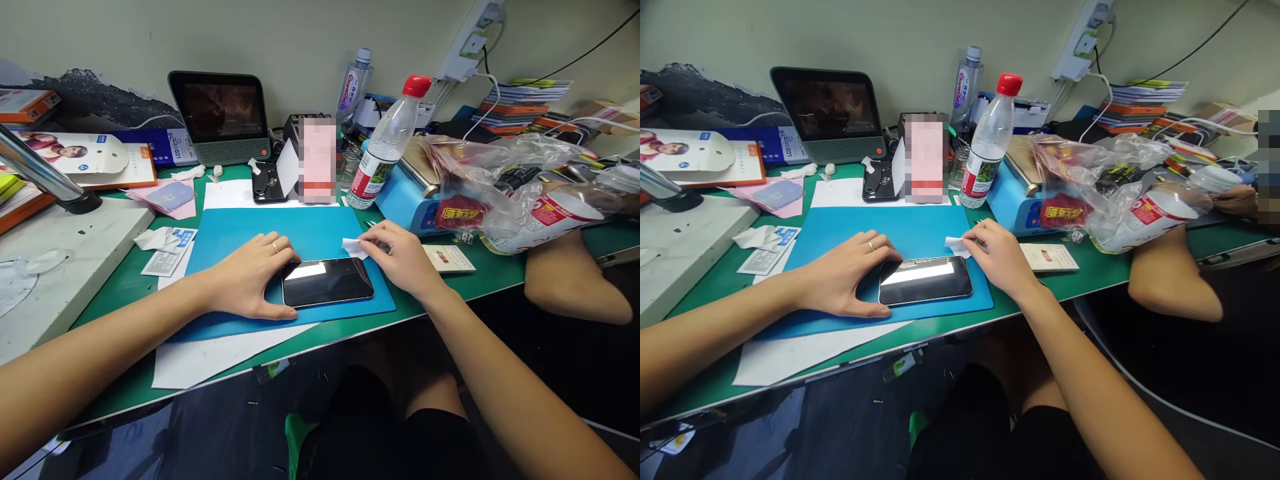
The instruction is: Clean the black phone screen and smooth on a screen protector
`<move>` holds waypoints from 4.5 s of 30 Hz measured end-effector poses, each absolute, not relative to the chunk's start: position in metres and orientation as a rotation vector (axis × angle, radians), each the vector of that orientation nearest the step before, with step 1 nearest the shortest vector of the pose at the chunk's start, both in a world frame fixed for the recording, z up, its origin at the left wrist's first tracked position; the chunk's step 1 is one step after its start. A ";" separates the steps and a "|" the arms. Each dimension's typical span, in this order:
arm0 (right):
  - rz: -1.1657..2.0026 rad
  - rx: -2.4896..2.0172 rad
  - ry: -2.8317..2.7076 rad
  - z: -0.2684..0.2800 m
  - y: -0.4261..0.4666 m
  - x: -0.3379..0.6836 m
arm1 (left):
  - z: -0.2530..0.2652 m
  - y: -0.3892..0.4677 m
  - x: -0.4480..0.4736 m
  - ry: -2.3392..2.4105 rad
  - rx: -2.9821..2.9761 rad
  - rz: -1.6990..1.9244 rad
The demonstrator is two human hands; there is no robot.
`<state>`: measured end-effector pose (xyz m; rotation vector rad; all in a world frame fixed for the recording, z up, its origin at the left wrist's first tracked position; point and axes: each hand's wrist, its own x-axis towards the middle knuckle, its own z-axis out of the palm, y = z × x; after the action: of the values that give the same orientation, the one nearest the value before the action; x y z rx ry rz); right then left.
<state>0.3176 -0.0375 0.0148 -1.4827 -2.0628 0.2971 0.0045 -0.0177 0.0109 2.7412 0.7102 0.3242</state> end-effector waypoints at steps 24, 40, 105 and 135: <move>0.377 -1.481 -1.824 0.007 -0.089 0.333 | 0.013 -0.012 0.003 0.716 2.744 0.299; 0.444 -1.330 -1.956 0.008 -0.089 0.331 | 0.008 -0.011 0.004 0.678 2.720 0.327; 0.004 -1.135 -2.106 -0.001 -0.129 0.294 | 0.009 -0.010 0.004 0.683 2.679 0.338; 0.185 -1.245 -2.392 -0.003 -0.124 0.172 | 0.006 -0.014 0.003 0.602 2.742 0.415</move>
<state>0.1720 -0.1241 -0.0033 -1.2450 -2.3917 0.1853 0.0034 -0.0135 0.0065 2.7416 0.6017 0.4149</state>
